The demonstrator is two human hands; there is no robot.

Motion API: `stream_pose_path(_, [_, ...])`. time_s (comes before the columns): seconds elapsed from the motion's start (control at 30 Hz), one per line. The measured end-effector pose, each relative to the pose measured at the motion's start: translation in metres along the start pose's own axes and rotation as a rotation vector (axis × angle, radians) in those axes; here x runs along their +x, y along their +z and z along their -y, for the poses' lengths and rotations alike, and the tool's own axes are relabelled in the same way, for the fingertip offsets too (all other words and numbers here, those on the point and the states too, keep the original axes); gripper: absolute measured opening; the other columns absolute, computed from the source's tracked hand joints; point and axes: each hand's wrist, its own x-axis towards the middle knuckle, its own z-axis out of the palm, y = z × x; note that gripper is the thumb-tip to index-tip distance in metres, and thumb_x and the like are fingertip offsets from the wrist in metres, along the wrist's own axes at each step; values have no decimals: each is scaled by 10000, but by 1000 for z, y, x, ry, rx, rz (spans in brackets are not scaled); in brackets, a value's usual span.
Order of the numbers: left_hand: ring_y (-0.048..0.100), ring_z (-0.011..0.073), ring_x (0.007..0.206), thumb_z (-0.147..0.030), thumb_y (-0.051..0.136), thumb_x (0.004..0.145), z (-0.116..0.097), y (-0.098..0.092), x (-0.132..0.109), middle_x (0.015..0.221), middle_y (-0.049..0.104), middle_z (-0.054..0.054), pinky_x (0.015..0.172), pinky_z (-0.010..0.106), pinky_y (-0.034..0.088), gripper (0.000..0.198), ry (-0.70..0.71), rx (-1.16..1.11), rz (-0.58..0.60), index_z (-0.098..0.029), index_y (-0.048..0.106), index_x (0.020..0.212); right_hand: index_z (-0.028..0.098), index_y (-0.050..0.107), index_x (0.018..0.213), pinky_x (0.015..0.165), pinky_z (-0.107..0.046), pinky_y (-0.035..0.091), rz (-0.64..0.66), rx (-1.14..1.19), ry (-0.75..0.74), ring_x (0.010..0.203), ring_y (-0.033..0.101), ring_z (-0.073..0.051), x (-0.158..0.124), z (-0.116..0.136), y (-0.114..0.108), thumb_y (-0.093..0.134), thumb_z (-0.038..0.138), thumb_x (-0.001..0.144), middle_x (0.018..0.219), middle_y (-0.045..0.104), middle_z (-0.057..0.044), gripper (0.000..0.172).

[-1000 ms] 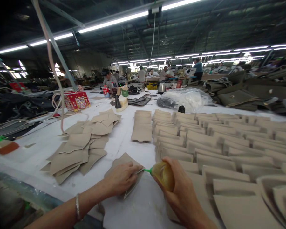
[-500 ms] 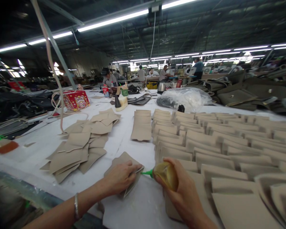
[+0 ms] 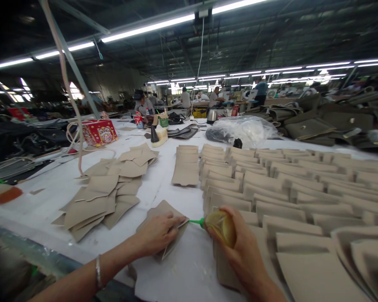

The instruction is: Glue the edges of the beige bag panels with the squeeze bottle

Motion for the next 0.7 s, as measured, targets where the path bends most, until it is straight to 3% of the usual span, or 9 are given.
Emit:
stream_pose_path(0.2, [613,235,960,-232,346,861,0,-2,-1,1095,614,38,859,358,462,453,14,-44,-13,-293,504,1281,274,467,1166,728,-281,464,105,121,68,845,596,-211,-10,-2,1,616,468,870,1019,597,11,384])
stream_pose_path(0.37, [607,244,997,-237,334,868,0,-2,-2,1150,611,38,879,376,463,438,-5,-57,-16,-275,501,1271,249,490,1141,796,-322,431,14,133,116,858,589,-246,-14,5,4,635,475,834,1010,607,-11,408])
stream_pose_path(0.53, [614,261,978,-263,339,871,1,-1,-4,1146,605,50,863,409,474,448,-14,-24,-10,-277,478,1296,246,487,1143,740,-285,422,127,308,213,839,584,-230,-24,17,5,639,483,812,991,601,10,435])
stream_pose_path(0.7, [612,261,990,-287,329,889,2,-1,-5,1151,599,49,870,407,471,443,-22,-23,-7,-285,458,1313,251,483,1141,774,-258,411,81,244,207,874,574,-207,-28,18,4,637,473,819,1005,588,21,420])
